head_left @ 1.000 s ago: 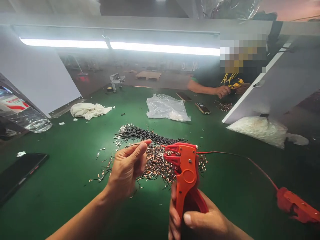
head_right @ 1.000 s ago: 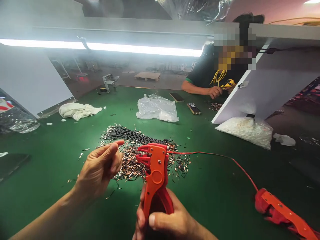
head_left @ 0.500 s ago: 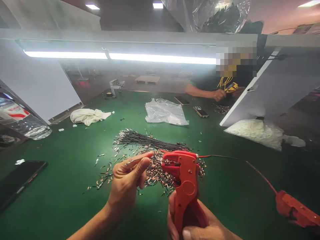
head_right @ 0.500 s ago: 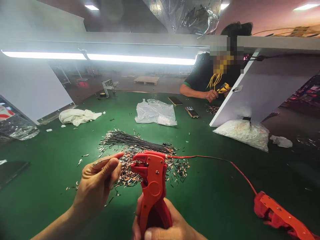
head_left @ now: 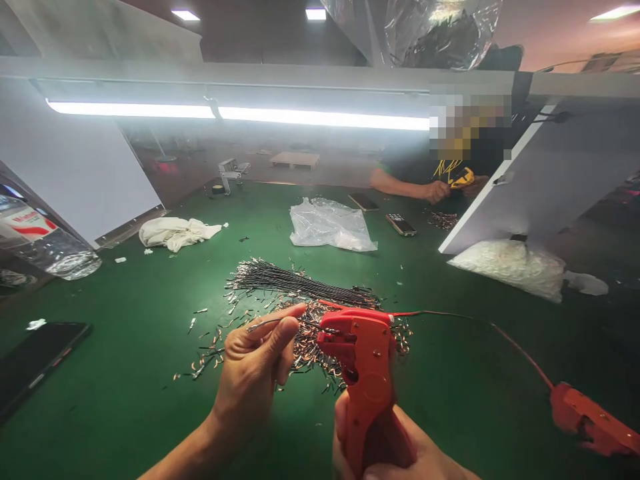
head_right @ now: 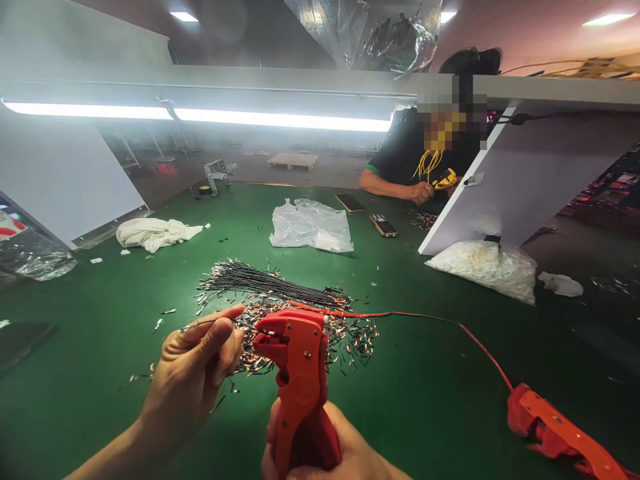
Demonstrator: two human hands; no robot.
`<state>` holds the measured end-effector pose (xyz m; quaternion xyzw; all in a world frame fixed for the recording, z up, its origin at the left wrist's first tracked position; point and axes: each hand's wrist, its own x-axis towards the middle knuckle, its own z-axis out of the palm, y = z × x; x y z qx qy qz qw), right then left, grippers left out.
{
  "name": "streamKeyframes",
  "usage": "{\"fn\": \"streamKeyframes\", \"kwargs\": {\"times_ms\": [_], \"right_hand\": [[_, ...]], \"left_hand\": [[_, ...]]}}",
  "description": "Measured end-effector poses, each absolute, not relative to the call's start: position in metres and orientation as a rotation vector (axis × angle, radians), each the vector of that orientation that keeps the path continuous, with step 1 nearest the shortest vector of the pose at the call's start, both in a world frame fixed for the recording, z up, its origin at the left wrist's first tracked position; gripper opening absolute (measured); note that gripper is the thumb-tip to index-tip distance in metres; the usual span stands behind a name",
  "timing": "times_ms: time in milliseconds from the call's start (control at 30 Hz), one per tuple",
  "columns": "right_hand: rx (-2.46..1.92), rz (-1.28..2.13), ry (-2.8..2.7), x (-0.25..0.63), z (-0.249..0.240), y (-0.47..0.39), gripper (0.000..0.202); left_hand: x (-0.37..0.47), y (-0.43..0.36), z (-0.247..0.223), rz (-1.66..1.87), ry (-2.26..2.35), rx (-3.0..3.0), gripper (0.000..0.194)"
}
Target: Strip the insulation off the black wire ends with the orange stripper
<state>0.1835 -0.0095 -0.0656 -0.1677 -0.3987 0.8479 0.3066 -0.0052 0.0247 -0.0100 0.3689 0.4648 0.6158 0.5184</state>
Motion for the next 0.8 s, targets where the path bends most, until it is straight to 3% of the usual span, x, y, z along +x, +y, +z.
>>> {"fn": "streamKeyframes", "kwargs": {"times_ms": [800], "right_hand": [[-0.457,2.252,-1.124,0.184,-0.051,-0.007,0.039]], "left_hand": [[-0.016,0.028,-0.006,1.407,1.093,0.964,0.022]]}}
